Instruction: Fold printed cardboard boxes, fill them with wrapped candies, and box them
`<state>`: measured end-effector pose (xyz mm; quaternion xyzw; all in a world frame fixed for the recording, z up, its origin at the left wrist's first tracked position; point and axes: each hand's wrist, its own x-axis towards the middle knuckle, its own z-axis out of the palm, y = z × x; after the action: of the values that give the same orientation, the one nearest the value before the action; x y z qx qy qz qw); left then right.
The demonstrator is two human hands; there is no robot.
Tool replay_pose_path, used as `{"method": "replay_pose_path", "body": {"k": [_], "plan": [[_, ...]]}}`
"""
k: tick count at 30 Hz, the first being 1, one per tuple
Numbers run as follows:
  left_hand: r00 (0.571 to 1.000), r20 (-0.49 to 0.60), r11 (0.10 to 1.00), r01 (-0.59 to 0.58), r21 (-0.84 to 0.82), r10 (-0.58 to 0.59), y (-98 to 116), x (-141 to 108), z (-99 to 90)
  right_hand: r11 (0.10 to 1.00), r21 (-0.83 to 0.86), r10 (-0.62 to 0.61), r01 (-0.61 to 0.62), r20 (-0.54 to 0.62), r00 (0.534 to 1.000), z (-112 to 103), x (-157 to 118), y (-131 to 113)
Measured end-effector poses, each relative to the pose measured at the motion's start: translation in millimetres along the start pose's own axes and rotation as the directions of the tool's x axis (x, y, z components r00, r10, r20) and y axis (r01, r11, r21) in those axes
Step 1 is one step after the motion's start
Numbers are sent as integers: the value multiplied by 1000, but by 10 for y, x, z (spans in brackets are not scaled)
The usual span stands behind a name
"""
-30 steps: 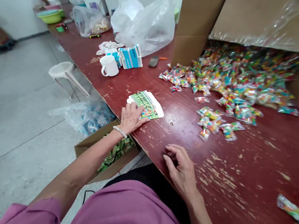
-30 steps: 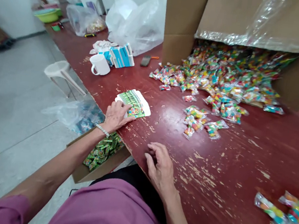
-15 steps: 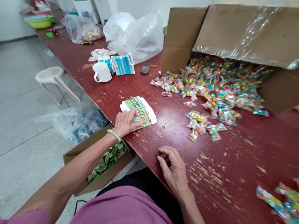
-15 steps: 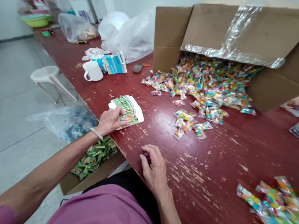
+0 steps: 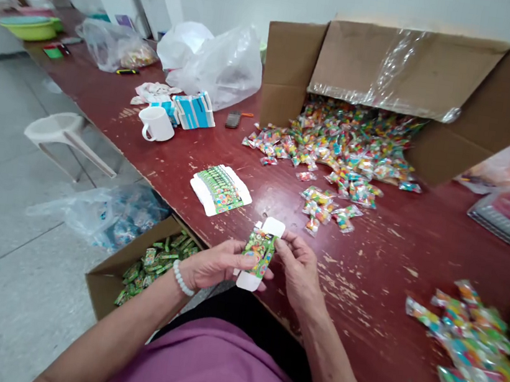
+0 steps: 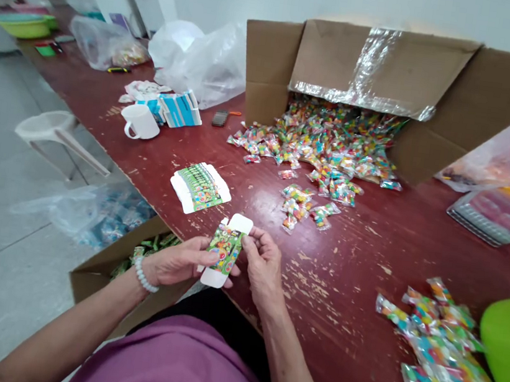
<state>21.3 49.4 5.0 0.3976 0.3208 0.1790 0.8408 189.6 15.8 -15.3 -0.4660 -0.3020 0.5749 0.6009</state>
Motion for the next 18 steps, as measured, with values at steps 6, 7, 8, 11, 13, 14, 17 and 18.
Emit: {"method": "replay_pose_path", "body": {"k": [6, 7, 8, 11, 13, 14, 17, 18], "plan": [[968, 241, 990, -44, -131, 75, -119, 47, 66, 983, 120, 112, -137, 194, 975, 28, -190, -98], [972, 221, 992, -60, -111, 83, -135, 57, 66, 977, 145, 124, -159, 223, 967, 31, -215, -102], [975, 203, 993, -68, -96, 87, -147, 65, 67, 972, 163, 128, -171, 247, 961, 34, -235, -108], [987, 133, 994, -76, -78, 86, -163, 73, 78, 974, 155, 115, -164, 283, 952, 40, -273, -143], [994, 78, 996, -76, -45, 79, -168, 75, 93, 980, 145, 92, -139, 287, 953, 49, -285, -166], [996, 47, 997, -74, -20, 75, -172, 77, 103, 981, 147, 83, -129, 283, 956, 54, -289, -171], [996, -36, 997, -77, 29, 78, -181, 84, 133, 983, 138, 88, -119, 215, 973, 62, -292, -149], [996, -46, 996, -81, 28, 82, -182, 85, 144, 987, 111, 98, -120, 182, 978, 58, -290, -130]]}}
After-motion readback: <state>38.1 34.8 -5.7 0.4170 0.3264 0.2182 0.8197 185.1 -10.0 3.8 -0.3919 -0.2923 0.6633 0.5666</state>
